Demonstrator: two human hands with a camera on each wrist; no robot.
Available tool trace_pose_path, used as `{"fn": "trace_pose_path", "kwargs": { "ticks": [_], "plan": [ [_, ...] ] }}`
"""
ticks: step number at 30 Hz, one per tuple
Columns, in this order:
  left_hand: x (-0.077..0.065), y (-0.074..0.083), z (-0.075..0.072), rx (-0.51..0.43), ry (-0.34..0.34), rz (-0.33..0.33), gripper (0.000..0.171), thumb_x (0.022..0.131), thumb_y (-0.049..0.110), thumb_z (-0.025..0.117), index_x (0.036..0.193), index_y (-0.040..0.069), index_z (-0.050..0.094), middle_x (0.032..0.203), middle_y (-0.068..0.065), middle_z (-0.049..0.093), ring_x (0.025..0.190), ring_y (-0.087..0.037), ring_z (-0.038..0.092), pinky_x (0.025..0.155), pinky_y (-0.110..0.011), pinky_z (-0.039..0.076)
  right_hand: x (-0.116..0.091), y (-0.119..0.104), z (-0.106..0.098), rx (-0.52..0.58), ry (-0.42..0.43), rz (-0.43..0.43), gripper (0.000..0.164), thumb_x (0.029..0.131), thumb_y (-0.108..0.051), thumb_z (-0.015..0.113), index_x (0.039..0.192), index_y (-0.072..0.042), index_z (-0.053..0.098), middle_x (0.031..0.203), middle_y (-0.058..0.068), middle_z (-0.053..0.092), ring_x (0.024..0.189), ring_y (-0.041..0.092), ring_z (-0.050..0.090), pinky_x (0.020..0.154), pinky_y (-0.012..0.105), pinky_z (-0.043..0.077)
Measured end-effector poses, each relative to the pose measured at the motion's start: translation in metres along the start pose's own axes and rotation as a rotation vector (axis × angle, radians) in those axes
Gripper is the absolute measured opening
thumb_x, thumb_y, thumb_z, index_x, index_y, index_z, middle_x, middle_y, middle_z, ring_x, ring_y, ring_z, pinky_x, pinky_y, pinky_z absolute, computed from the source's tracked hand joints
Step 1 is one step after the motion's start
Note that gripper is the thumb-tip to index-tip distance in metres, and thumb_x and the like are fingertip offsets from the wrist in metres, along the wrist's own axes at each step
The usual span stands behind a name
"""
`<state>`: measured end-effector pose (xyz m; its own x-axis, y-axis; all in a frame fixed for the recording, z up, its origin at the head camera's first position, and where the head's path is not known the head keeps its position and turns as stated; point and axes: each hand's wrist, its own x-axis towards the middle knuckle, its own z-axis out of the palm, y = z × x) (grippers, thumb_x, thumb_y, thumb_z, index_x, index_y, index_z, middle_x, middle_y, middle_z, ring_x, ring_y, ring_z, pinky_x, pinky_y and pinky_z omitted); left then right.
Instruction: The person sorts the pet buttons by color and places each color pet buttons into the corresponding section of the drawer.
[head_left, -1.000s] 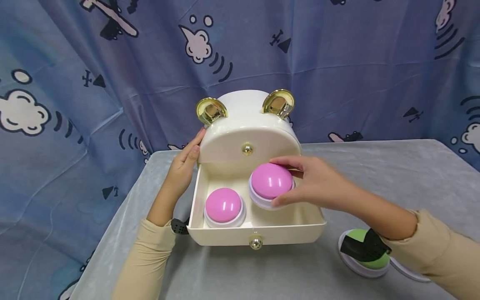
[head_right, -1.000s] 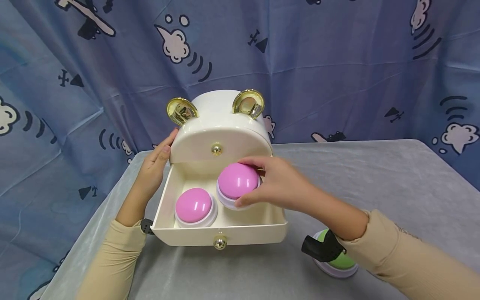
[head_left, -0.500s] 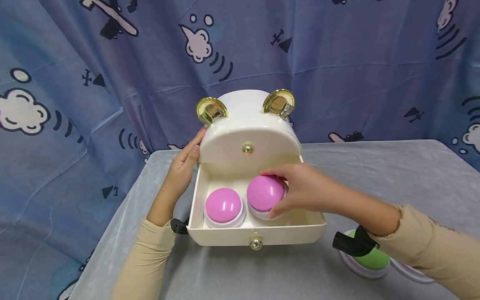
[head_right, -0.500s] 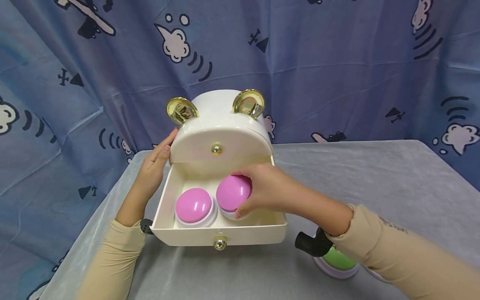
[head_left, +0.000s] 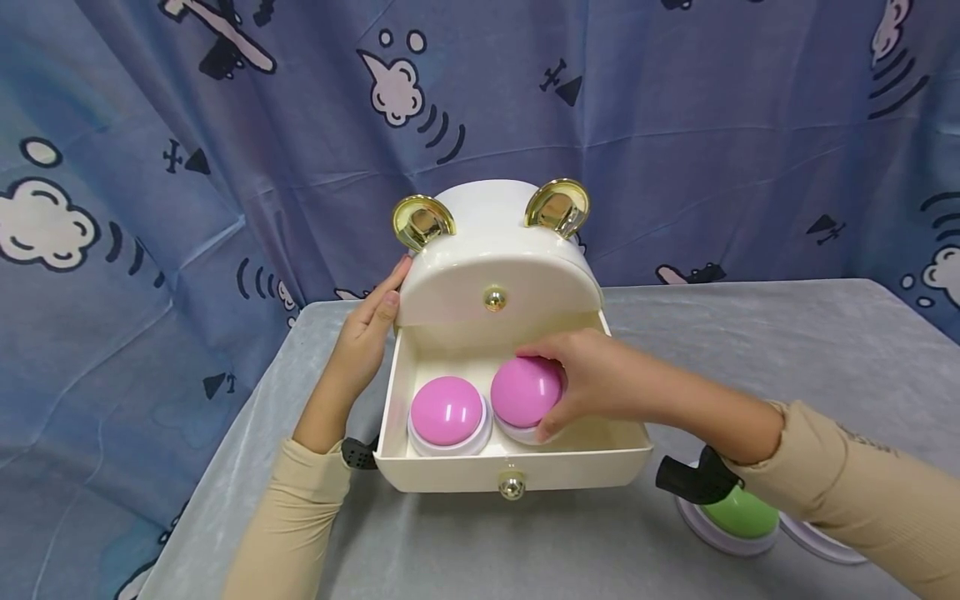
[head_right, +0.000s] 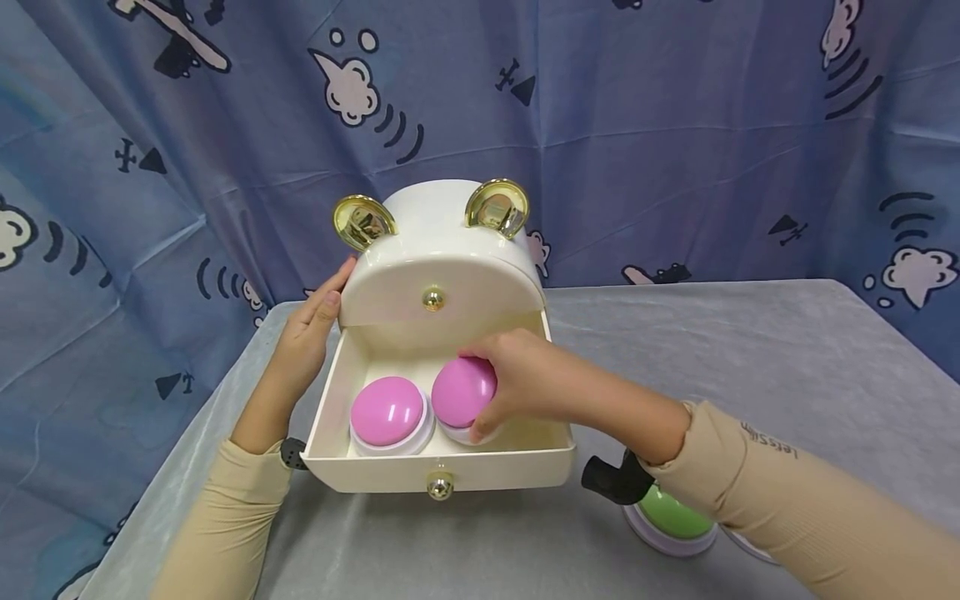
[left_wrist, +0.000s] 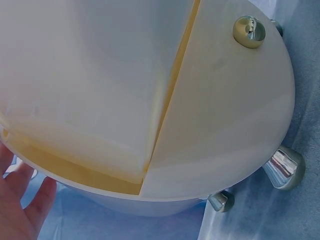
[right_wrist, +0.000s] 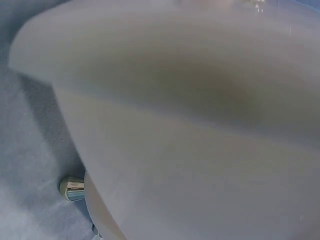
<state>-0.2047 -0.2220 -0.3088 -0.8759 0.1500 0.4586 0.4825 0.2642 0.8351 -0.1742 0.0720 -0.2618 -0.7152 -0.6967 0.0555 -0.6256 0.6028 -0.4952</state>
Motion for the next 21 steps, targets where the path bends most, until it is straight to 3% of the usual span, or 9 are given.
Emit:
{"fn": "trace_pose_path", "kwargs": {
  "ticks": [12,21],
  "plan": [
    [0.000,0.000,0.000,0.006,0.007,0.014,0.045,0.110,0.019,0.033,0.153,0.008,0.039,0.163,-0.006,0.031,0.153,-0.017,0.025,0.127,-0.034,0.018,0.005,0.003,-0.013,0.102,-0.150,-0.003,0.073,0.066,-0.024,0.094,0.129,-0.004,0.065,0.116,0.005,0.070,0.106,0.019,0.064,0.095,0.039,0.055],
    [-0.001,0.000,0.001,-0.005,0.009,0.015,0.045,0.109,0.020,0.034,0.152,0.008,0.040,0.163,-0.005,0.031,0.152,-0.016,0.026,0.127,-0.033,0.018,0.005,0.002,-0.015,0.074,-0.199,0.027,0.067,0.067,-0.022,0.093,0.127,-0.007,0.066,0.115,0.002,0.070,0.106,0.019,0.062,0.093,0.038,0.054]
  ]
}}
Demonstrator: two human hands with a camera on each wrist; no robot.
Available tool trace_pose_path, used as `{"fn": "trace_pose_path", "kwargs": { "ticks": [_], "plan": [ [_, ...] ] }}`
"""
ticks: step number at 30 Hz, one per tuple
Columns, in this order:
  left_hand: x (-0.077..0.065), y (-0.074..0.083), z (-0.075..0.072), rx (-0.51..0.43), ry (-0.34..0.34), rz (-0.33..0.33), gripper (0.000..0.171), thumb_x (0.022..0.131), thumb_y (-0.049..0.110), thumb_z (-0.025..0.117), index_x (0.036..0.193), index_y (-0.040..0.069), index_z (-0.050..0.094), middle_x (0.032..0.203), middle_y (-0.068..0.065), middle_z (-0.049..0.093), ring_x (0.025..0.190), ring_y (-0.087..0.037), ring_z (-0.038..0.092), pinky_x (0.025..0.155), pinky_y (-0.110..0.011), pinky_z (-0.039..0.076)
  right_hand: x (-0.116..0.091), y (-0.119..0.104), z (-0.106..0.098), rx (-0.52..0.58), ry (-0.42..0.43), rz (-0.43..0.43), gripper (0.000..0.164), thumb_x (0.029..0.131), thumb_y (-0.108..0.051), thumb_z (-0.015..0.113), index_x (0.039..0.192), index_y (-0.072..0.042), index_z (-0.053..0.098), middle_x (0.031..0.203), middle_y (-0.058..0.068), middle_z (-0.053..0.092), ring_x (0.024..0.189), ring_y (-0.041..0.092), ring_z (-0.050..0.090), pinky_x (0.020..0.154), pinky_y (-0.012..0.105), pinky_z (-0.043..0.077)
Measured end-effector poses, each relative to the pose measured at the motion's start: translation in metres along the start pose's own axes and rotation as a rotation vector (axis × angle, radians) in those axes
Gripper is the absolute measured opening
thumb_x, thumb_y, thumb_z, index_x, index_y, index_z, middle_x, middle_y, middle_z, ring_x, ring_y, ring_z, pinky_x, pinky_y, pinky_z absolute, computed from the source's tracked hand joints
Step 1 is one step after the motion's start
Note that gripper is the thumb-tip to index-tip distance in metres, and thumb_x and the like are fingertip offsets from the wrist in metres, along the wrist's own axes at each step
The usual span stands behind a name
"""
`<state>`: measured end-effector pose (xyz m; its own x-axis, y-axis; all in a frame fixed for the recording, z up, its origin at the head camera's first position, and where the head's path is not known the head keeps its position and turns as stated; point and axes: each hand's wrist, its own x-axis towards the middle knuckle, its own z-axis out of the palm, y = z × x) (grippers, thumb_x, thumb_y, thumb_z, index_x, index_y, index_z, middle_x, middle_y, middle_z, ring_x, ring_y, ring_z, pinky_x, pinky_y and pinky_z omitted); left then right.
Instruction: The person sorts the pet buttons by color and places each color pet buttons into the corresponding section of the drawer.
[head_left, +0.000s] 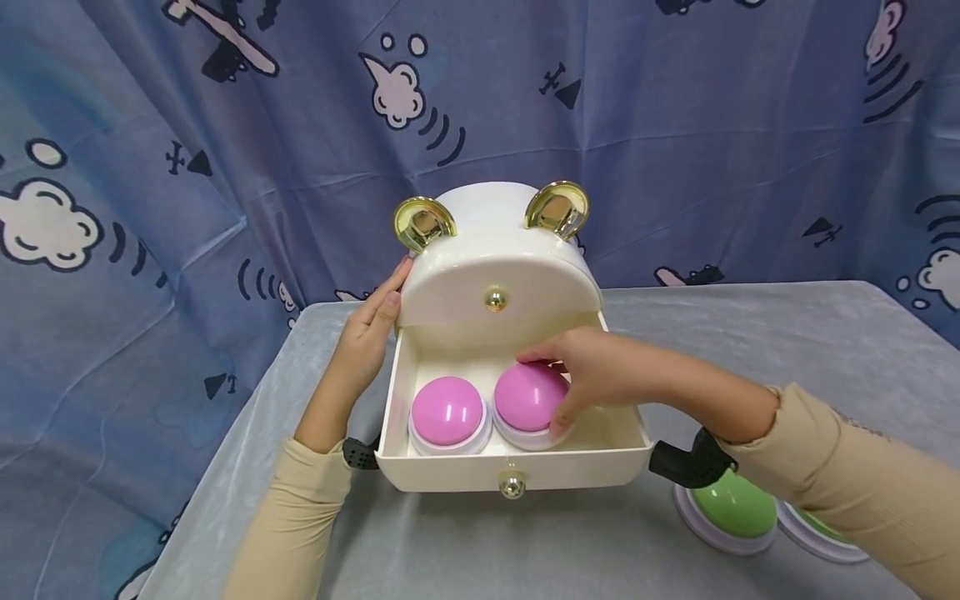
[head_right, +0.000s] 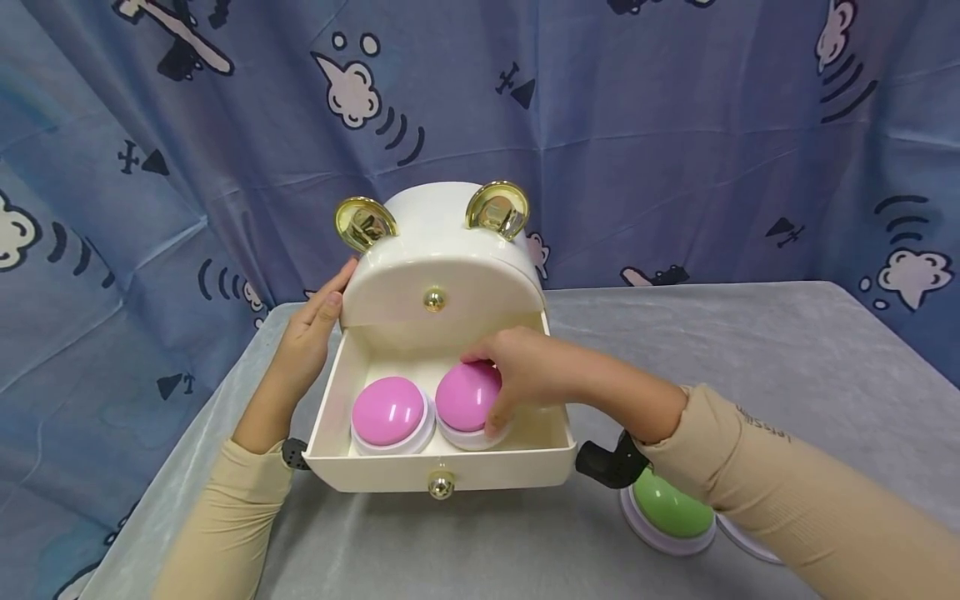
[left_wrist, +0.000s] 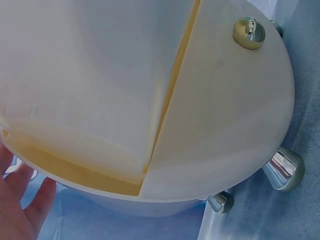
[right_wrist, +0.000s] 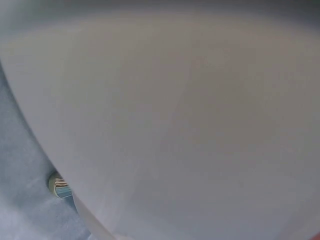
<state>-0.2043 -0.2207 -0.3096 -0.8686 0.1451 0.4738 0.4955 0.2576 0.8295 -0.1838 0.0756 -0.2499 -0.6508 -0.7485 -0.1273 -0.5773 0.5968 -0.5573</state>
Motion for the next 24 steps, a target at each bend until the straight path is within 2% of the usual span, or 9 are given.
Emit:
{"fn": "trace_pose_path", "kwargs": {
  "ticks": [7,11,14,17,20,24],
  "plan": [
    [0.000,-0.001,0.000,0.001,-0.001,-0.002,0.045,0.109,0.020,0.034,0.153,0.008,0.039,0.163,-0.005,0.031,0.153,-0.017,0.025,0.127,-0.034,0.018,-0.001,0.000,0.001,-0.023,0.025,-0.008,0.068,0.067,-0.020,0.093,0.128,-0.004,0.066,0.115,0.004,0.071,0.105,0.019,0.064,0.095,0.041,0.055],
    [0.000,0.000,0.000,0.011,0.005,-0.002,0.045,0.109,0.020,0.034,0.152,0.007,0.040,0.163,-0.006,0.032,0.153,-0.017,0.026,0.127,-0.034,0.018,-0.002,0.000,0.001,0.006,0.056,-0.027,0.068,0.070,-0.016,0.090,0.130,0.002,0.063,0.122,0.012,0.070,0.112,0.028,0.065,0.102,0.048,0.052],
    [0.000,0.000,0.000,0.005,0.002,-0.002,0.045,0.109,0.020,0.034,0.152,0.007,0.040,0.163,-0.006,0.032,0.153,-0.017,0.025,0.127,-0.034,0.018,-0.007,0.001,0.000,0.109,0.079,-0.021,0.065,0.074,-0.015,0.087,0.131,0.004,0.062,0.129,0.016,0.067,0.122,0.034,0.063,0.108,0.051,0.047],
    [0.000,-0.001,0.000,-0.006,-0.003,-0.003,0.045,0.109,0.020,0.034,0.153,0.007,0.039,0.163,-0.006,0.031,0.153,-0.018,0.025,0.127,-0.035,0.017,-0.015,-0.001,-0.002,0.235,0.123,0.001,0.062,0.077,-0.018,0.086,0.131,0.002,0.063,0.131,0.015,0.066,0.128,0.034,0.059,0.110,0.050,0.045],
    [0.000,-0.002,0.000,-0.013,-0.004,-0.003,0.046,0.110,0.020,0.034,0.153,0.007,0.039,0.163,-0.006,0.030,0.153,-0.018,0.025,0.127,-0.035,0.017,-0.029,-0.005,-0.002,0.378,0.178,0.010,0.057,0.078,-0.022,0.086,0.128,-0.003,0.066,0.127,0.012,0.069,0.126,0.030,0.062,0.106,0.042,0.050],
    [0.000,-0.002,-0.001,-0.012,-0.002,0.006,0.045,0.109,0.020,0.033,0.152,0.006,0.039,0.163,-0.006,0.032,0.152,-0.017,0.026,0.127,-0.034,0.018,-0.049,-0.011,0.004,0.533,0.243,-0.045,0.044,0.082,-0.018,0.082,0.123,-0.005,0.070,0.119,0.009,0.073,0.114,0.020,0.069,0.094,0.028,0.058]
  ]
}}
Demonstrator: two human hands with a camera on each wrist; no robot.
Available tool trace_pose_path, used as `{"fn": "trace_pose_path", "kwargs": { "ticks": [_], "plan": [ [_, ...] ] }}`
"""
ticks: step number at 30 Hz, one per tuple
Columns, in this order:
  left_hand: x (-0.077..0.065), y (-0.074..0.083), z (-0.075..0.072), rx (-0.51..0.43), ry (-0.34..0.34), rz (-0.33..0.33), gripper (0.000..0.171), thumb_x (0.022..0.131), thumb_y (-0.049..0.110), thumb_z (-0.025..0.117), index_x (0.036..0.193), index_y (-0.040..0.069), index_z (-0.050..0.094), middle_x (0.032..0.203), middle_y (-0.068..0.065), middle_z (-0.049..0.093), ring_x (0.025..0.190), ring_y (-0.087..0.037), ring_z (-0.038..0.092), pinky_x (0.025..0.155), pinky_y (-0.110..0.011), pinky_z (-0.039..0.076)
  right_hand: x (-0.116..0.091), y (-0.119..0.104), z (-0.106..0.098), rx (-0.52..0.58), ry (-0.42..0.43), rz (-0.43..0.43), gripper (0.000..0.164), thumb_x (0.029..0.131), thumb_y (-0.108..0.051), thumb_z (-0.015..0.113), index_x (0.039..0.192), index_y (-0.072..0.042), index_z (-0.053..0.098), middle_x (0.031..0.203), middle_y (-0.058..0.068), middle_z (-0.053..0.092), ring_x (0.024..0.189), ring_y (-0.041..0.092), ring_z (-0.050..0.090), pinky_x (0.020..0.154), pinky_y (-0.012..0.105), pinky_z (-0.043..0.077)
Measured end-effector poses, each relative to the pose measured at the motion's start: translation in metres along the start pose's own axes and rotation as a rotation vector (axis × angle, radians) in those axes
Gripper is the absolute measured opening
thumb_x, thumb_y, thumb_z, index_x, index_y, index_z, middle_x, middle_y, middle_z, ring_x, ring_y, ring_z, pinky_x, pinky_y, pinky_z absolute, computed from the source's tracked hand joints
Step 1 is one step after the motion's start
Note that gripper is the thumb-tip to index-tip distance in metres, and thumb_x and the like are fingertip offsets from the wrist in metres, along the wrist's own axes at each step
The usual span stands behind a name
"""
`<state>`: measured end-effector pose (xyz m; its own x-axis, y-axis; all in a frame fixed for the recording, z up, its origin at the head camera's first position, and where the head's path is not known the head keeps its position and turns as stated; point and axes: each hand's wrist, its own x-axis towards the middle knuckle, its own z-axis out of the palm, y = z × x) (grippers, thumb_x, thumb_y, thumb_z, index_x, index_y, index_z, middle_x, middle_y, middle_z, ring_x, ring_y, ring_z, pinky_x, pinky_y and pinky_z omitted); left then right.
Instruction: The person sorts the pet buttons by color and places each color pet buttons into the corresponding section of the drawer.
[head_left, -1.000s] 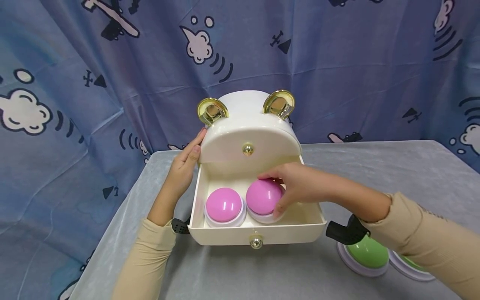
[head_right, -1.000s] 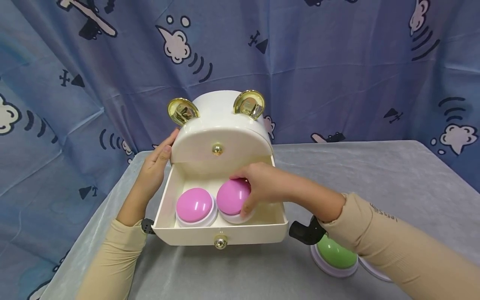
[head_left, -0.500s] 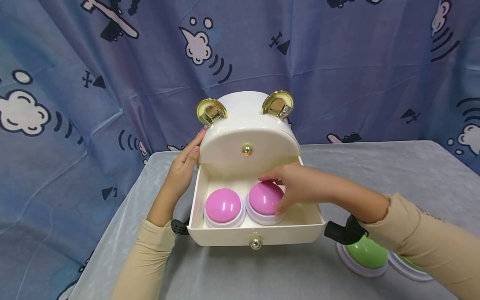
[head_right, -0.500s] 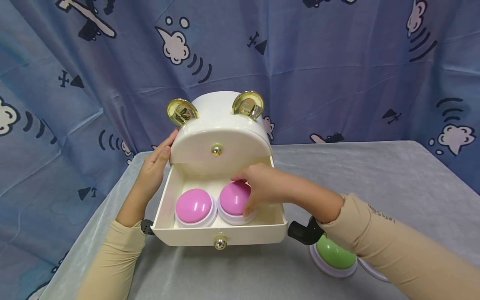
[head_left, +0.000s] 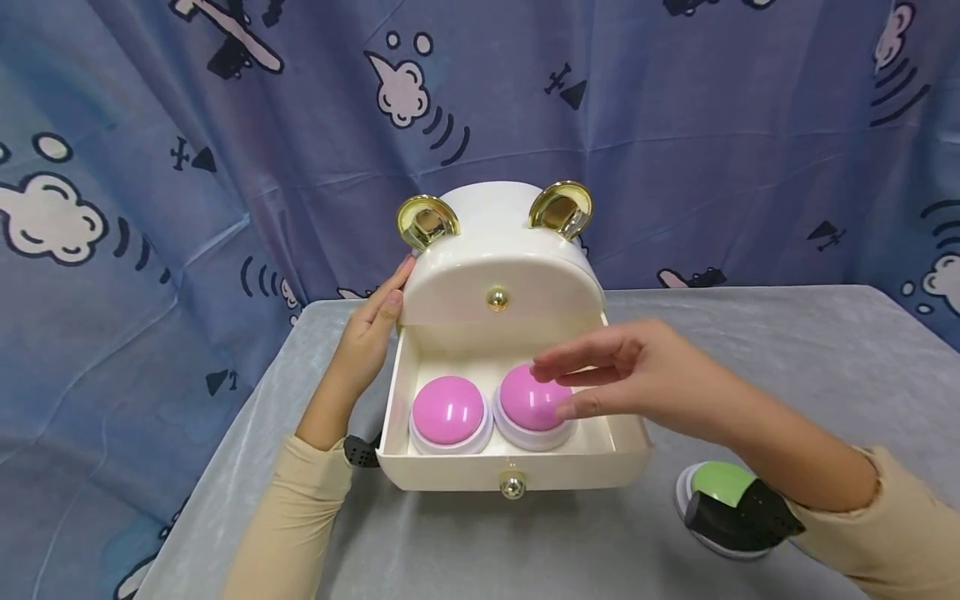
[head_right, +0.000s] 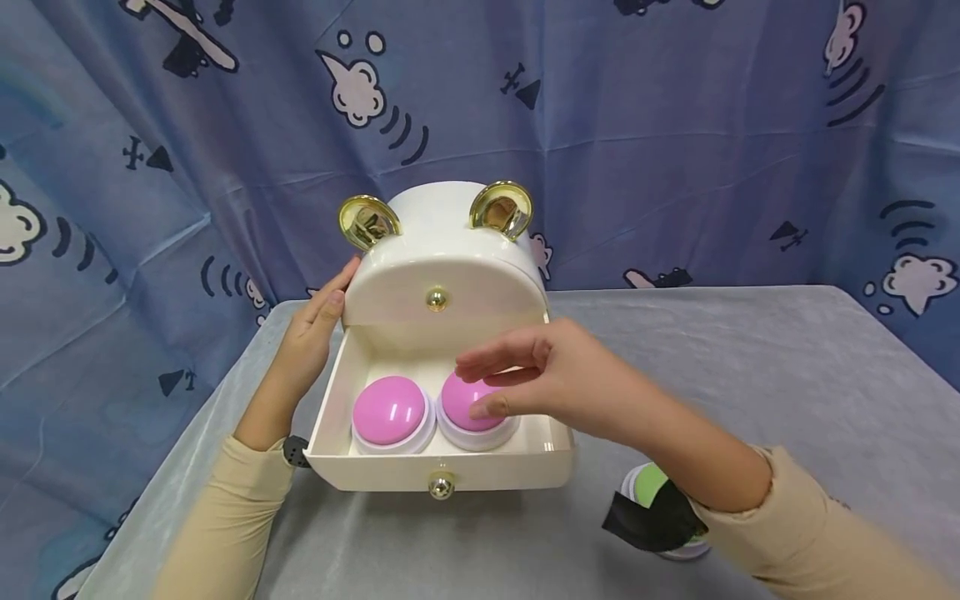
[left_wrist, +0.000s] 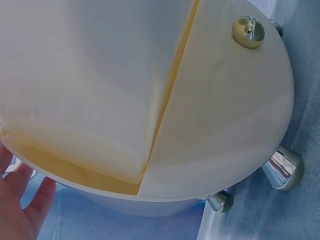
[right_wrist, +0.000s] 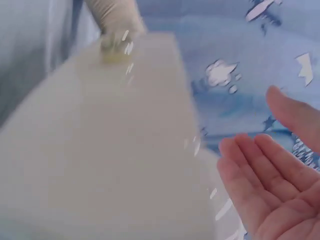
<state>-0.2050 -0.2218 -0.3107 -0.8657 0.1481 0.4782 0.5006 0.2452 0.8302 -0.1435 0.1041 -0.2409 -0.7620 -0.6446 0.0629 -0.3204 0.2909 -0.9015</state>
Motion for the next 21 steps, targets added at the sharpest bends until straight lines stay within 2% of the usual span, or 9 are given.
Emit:
{"fn": "trace_pose_path", "kwargs": {
  "ticks": [2,7,12,14,17,21],
  "plan": [
    [0.001,0.001,0.001,0.001,-0.001,0.001,0.045,0.109,0.019,0.033,0.152,0.006,0.039,0.163,-0.006,0.032,0.152,-0.017,0.026,0.127,-0.034,0.018,-0.011,-0.004,0.005,0.025,0.030,-0.026,0.040,0.082,-0.018,0.082,0.120,-0.009,0.073,0.117,0.006,0.075,0.110,0.016,0.071,0.089,0.024,0.058],
    [0.001,0.002,0.001,0.010,0.007,-0.010,0.045,0.109,0.018,0.034,0.152,0.006,0.040,0.163,-0.007,0.032,0.153,-0.017,0.026,0.127,-0.034,0.018,-0.032,-0.007,0.021,0.030,0.063,-0.103,0.037,0.079,-0.016,0.084,0.115,-0.022,0.075,0.114,-0.004,0.076,0.107,0.015,0.072,0.084,0.027,0.061],
    [0.001,0.003,0.001,0.008,0.002,-0.004,0.045,0.109,0.018,0.034,0.152,0.007,0.040,0.162,-0.006,0.032,0.152,-0.016,0.026,0.127,-0.033,0.019,-0.045,0.014,0.039,0.157,-0.016,-0.300,0.045,0.081,0.003,0.078,0.122,-0.012,0.071,0.119,0.005,0.074,0.109,0.020,0.071,0.085,0.030,0.061],
    [0.002,0.003,0.002,0.011,0.000,-0.001,0.045,0.109,0.018,0.034,0.152,0.007,0.040,0.162,-0.006,0.033,0.152,-0.016,0.026,0.127,-0.032,0.019,-0.049,0.022,0.046,0.193,-0.046,-0.331,0.046,0.080,0.006,0.076,0.123,-0.009,0.070,0.121,0.007,0.073,0.110,0.019,0.071,0.088,0.029,0.060],
    [0.002,0.002,0.001,0.021,0.002,-0.001,0.045,0.109,0.018,0.034,0.152,0.008,0.040,0.162,-0.005,0.033,0.152,-0.015,0.027,0.127,-0.032,0.019,-0.053,0.034,0.057,0.226,-0.085,-0.330,0.046,0.082,0.007,0.075,0.125,-0.008,0.069,0.122,0.006,0.073,0.111,0.017,0.070,0.088,0.027,0.059],
    [0.001,0.001,0.000,0.034,0.005,-0.012,0.045,0.109,0.019,0.034,0.153,0.009,0.040,0.163,-0.004,0.032,0.152,-0.015,0.026,0.127,-0.032,0.018,-0.055,0.047,0.070,0.340,-0.153,-0.265,0.042,0.085,0.006,0.072,0.126,-0.003,0.067,0.122,0.009,0.072,0.112,0.016,0.070,0.090,0.029,0.059]
  ]
}}
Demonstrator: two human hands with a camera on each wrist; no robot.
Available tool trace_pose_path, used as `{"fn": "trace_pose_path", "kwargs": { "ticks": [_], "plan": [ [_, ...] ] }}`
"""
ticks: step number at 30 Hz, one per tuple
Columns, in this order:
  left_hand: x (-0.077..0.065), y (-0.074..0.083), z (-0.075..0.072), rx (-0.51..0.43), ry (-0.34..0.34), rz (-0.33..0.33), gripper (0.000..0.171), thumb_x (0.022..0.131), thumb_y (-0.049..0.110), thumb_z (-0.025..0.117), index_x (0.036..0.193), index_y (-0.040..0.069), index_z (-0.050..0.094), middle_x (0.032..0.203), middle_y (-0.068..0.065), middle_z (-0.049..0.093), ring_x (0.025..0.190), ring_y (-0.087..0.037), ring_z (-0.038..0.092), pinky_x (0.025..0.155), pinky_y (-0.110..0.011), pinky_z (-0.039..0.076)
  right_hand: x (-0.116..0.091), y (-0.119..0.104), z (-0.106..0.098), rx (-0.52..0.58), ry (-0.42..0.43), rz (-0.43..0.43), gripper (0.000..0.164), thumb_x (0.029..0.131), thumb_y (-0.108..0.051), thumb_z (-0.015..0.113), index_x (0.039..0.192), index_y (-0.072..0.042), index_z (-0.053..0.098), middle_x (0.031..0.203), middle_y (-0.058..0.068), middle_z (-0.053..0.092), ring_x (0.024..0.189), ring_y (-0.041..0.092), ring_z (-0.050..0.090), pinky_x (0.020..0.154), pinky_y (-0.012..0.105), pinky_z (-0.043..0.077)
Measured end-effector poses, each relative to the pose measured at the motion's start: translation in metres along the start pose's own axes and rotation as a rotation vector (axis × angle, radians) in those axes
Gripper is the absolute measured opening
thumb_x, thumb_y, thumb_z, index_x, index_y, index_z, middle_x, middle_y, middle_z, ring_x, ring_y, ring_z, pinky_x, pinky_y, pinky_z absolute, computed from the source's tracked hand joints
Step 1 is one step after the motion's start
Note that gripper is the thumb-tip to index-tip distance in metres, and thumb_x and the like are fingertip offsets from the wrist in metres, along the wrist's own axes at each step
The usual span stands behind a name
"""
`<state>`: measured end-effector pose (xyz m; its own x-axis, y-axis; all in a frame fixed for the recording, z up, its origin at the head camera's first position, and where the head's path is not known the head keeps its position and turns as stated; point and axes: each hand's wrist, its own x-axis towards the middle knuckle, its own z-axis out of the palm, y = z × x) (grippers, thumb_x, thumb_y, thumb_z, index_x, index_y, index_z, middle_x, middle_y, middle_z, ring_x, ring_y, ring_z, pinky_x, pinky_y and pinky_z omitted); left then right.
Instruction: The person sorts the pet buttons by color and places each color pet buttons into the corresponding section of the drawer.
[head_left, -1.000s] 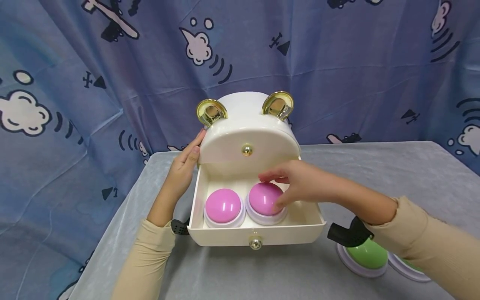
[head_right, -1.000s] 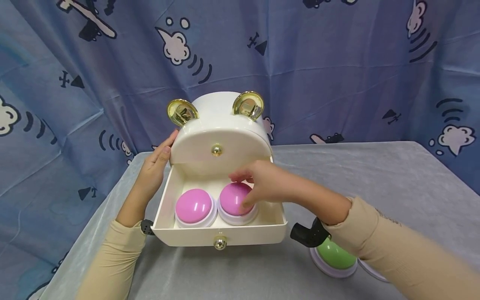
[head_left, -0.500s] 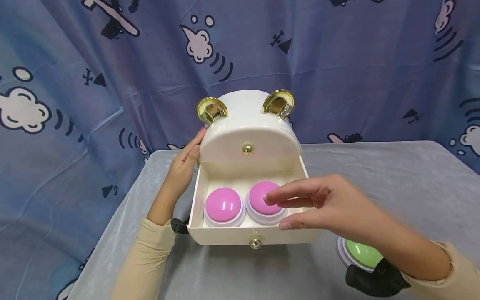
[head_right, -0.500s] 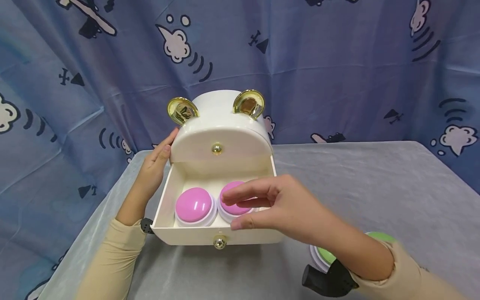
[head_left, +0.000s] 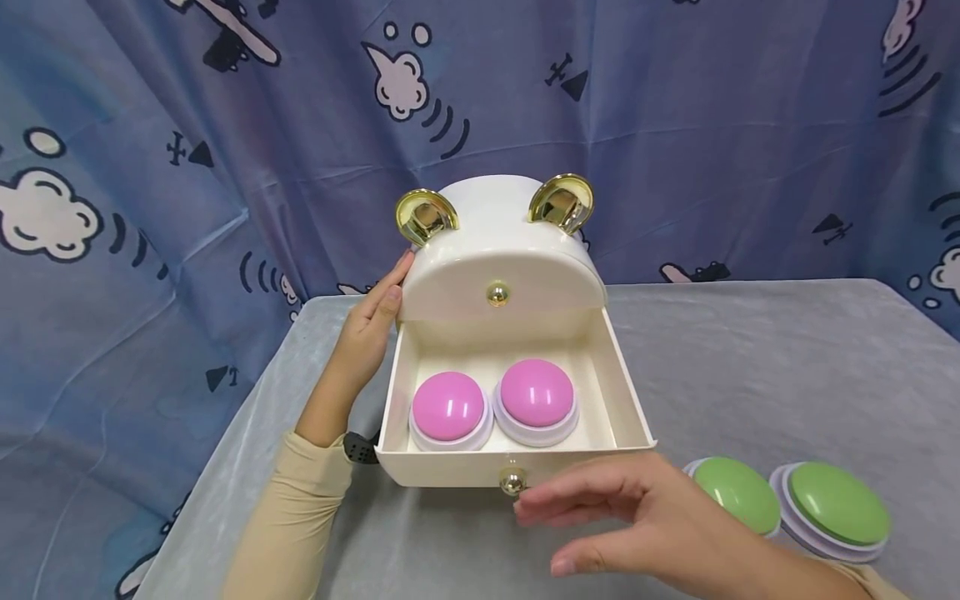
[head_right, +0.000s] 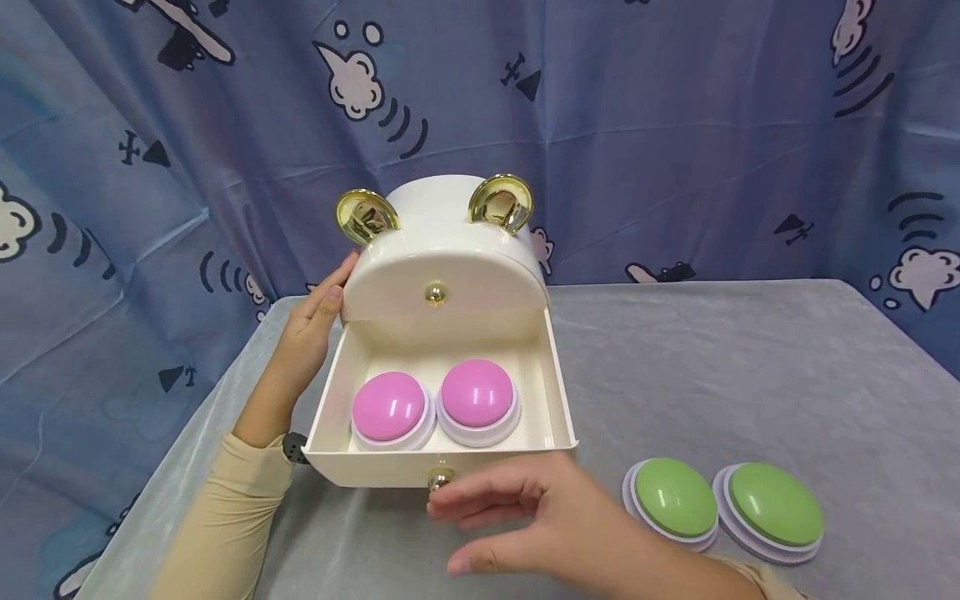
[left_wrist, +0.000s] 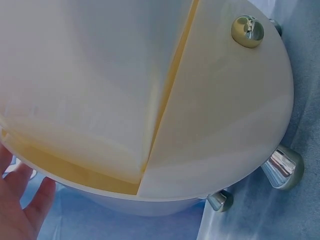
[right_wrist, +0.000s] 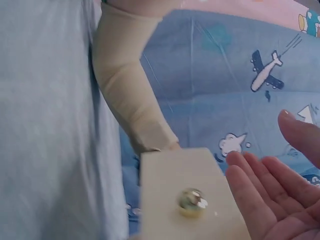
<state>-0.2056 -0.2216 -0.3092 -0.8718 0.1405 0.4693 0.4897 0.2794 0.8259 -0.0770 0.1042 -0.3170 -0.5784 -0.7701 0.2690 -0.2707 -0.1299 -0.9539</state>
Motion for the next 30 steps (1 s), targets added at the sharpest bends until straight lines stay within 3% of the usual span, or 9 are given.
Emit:
{"fn": "trace_pose_path", "kwargs": {
  "ticks": [4,8,12,16,19,26,30],
  "plan": [
    [0.000,0.000,-0.001,0.005,-0.002,-0.005,0.045,0.109,0.020,0.033,0.153,0.010,0.039,0.163,-0.003,0.032,0.152,-0.015,0.026,0.127,-0.033,0.018,-0.003,0.014,0.005,0.163,-0.031,0.058,0.038,0.089,0.007,0.068,0.127,0.005,0.064,0.122,0.016,0.071,0.113,0.017,0.070,0.091,0.033,0.059],
    [0.000,0.000,-0.001,0.000,-0.003,0.001,0.045,0.109,0.019,0.033,0.153,0.010,0.039,0.163,-0.003,0.031,0.152,-0.015,0.025,0.127,-0.033,0.018,-0.002,0.026,0.010,0.241,-0.046,0.048,0.036,0.089,0.009,0.066,0.125,0.012,0.061,0.118,0.026,0.069,0.109,0.018,0.071,0.088,0.038,0.059],
    [-0.001,0.001,0.000,-0.002,0.000,0.002,0.045,0.109,0.019,0.033,0.153,0.009,0.039,0.163,-0.003,0.032,0.152,-0.015,0.026,0.127,-0.033,0.019,-0.001,0.037,0.014,0.307,-0.061,0.029,0.035,0.089,0.013,0.063,0.123,0.020,0.057,0.114,0.034,0.066,0.107,0.017,0.072,0.087,0.033,0.060],
    [-0.001,0.000,0.000,-0.003,-0.004,-0.002,0.045,0.110,0.020,0.033,0.153,0.010,0.040,0.163,-0.002,0.032,0.152,-0.014,0.026,0.127,-0.032,0.019,0.000,0.044,0.017,0.415,-0.053,0.073,0.038,0.091,0.011,0.062,0.124,0.026,0.052,0.113,0.033,0.067,0.105,0.017,0.072,0.088,0.026,0.059],
    [0.000,0.000,0.000,-0.002,-0.006,-0.001,0.045,0.110,0.020,0.033,0.153,0.010,0.039,0.163,-0.003,0.031,0.152,-0.014,0.025,0.127,-0.033,0.019,0.001,0.046,0.019,0.448,-0.044,0.129,0.041,0.091,0.007,0.062,0.124,0.027,0.049,0.113,0.031,0.068,0.104,0.017,0.073,0.089,0.024,0.058],
    [0.000,0.000,0.000,0.002,-0.003,-0.002,0.045,0.110,0.021,0.034,0.153,0.011,0.039,0.163,-0.002,0.031,0.152,-0.014,0.025,0.127,-0.033,0.019,0.003,0.043,0.021,0.401,0.007,0.260,0.040,0.093,-0.001,0.064,0.123,0.022,0.055,0.109,0.021,0.074,0.101,0.016,0.074,0.088,0.023,0.058],
    [-0.001,0.000,0.000,0.001,-0.009,0.000,0.045,0.110,0.022,0.034,0.153,0.011,0.039,0.163,-0.001,0.031,0.152,-0.014,0.025,0.127,-0.034,0.019,0.005,0.044,0.021,0.433,0.002,0.273,0.041,0.095,-0.002,0.062,0.124,0.024,0.052,0.112,0.031,0.070,0.100,0.018,0.074,0.087,0.028,0.060]
  ]
}}
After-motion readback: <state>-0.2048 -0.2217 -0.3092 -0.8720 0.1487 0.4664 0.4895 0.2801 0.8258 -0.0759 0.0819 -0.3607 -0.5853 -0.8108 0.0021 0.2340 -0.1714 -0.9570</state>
